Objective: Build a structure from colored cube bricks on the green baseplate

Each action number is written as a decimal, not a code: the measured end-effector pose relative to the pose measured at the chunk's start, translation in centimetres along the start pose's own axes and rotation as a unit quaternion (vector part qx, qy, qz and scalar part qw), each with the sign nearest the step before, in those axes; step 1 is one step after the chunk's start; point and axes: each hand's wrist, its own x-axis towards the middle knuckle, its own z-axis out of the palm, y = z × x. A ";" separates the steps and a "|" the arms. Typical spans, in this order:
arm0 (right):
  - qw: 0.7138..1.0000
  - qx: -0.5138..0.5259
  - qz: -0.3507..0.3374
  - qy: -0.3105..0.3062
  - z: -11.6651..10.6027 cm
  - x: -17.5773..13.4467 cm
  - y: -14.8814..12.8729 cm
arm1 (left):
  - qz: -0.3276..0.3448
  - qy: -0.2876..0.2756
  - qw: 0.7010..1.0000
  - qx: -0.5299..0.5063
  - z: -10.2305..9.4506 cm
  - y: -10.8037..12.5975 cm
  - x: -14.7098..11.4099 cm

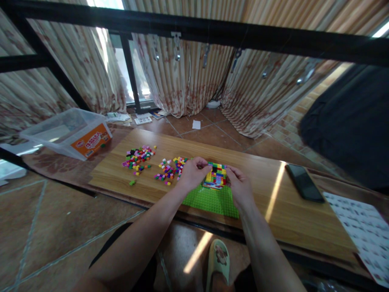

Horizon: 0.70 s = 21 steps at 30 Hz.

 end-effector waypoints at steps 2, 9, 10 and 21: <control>1.000 -0.001 0.003 0.001 0.0 0.0 0.0 | -0.004 -0.002 1.000 -0.013 0.0 0.0 0.0; 1.000 -0.016 -0.006 0.007 -0.1 0.2 0.5 | -0.014 0.015 1.000 -0.013 0.4 0.1 0.1; 1.000 -0.019 -0.008 0.008 0.0 0.2 0.5 | -0.012 0.017 1.000 -0.007 0.4 0.0 0.1; 1.000 -0.030 -0.004 -0.005 -0.5 0.1 0.5 | 0.042 0.003 0.996 0.081 -0.7 0.0 -0.9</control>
